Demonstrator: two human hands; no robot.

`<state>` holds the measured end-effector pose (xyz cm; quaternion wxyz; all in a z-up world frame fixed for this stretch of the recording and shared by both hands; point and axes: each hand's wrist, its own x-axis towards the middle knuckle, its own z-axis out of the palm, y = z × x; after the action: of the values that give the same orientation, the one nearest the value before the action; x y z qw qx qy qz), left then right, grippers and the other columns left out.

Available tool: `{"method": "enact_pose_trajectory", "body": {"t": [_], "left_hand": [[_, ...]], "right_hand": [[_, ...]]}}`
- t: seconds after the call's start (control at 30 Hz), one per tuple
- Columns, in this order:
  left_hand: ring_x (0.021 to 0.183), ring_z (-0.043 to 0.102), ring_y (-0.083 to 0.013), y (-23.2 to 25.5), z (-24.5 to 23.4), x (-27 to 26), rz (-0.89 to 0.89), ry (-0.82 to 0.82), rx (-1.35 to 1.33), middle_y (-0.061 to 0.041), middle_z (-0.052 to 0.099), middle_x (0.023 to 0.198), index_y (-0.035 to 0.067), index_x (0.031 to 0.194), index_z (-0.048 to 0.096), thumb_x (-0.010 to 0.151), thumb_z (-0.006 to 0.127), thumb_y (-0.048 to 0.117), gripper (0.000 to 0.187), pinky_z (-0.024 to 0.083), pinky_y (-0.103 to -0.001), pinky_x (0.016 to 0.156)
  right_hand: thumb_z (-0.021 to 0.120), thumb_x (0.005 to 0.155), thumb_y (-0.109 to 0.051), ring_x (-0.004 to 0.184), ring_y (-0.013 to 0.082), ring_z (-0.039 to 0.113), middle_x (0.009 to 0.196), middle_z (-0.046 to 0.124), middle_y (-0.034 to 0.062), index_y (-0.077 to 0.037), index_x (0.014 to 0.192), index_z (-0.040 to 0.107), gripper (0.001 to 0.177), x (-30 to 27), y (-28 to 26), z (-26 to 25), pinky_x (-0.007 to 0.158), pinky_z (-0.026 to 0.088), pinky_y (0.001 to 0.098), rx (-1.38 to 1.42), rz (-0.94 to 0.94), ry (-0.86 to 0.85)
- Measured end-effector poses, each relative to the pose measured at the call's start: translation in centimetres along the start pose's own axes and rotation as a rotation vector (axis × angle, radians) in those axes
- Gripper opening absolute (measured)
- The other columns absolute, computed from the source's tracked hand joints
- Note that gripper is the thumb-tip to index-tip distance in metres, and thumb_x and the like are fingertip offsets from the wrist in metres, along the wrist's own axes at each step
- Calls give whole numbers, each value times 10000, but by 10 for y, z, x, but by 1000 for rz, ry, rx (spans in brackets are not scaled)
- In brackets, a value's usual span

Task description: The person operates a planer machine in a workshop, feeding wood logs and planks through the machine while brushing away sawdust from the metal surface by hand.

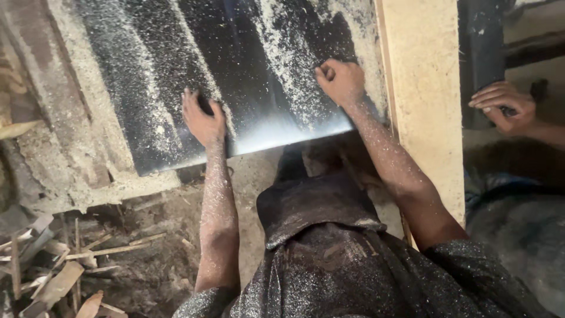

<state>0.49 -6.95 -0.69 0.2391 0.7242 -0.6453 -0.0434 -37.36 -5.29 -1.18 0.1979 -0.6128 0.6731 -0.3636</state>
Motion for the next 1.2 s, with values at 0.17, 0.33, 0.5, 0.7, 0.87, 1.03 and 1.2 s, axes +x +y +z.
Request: {"method": "enact_pose_trajectory", "body": {"t": [0.17, 0.33, 0.5, 0.7, 0.87, 1.03, 1.2], "left_hand": [[1514, 382, -366, -14, 13, 19, 28, 9, -20, -174, 436, 1620, 44, 1423, 559, 1032, 581, 356, 501, 281, -528, 1263], [1505, 390, -378, -15, 15, 28, 20, 7, -31, -190, 442, 1616, 20, 1415, 556, 1036, 584, 353, 505, 308, -533, 1255], [1521, 371, -395, 0, 12, 32, -31, -31, 15, -196, 415, 1626, 23, 1415, 534, 1020, 533, 350, 513, 300, -521, 1267], [1549, 287, -424, 17, 44, 83, 5, -96, 86, -225, 355, 1650, 32, 1470, 485, 1073, 489, 480, 598, 205, -542, 1271], [1562, 350, -367, 38, 61, 135, -15, -169, -256, -186, 376, 1663, 36, 1570, 388, 1078, 388, 583, 737, 266, -536, 1304], [1549, 325, -401, 76, 62, 232, -180, -352, -717, -257, 274, 1678, 35, 1637, 212, 1032, 396, 658, 888, 314, -572, 1251], [1474, 441, -422, 112, 71, 294, -306, -583, -642, -290, 362, 1608, 49, 1613, 99, 846, 641, 601, 1089, 362, -586, 1191]], "right_hand": [[789, 934, -293, 560, 220, 692, 670, 718, 30, -141, 852, 745, 178, 3, 2, 0, 538, 531, 380, -26, 33, -28], [776, 942, -299, 559, 217, 694, 670, 711, 26, -141, 865, 740, 179, 11, -2, 5, 538, 524, 382, 1, 66, -36], [778, 944, -322, 592, 251, 700, 669, 711, 37, -149, 865, 751, 192, 43, -10, 15, 566, 525, 417, -34, 35, -18], [738, 1007, -362, 631, 188, 714, 756, 741, 12, -154, 930, 744, 222, 92, -4, 51, 620, 553, 399, 39, 26, -82], [635, 1034, -516, 871, 221, 730, 1016, 765, 62, -142, 1137, 730, 400, 141, -12, 90, 867, 582, 451, 137, 159, -124], [368, 1071, -623, 1438, 396, 383, 1563, 392, 263, -62, 1584, 349, 762, 207, -47, 101, 1131, 330, 597, 561, 245, -217], [513, 957, -622, 1423, 352, 513, 1538, 488, 242, -88, 1536, 445, 791, 273, -47, 133, 1166, 399, 552, 690, 283, -481]]}}
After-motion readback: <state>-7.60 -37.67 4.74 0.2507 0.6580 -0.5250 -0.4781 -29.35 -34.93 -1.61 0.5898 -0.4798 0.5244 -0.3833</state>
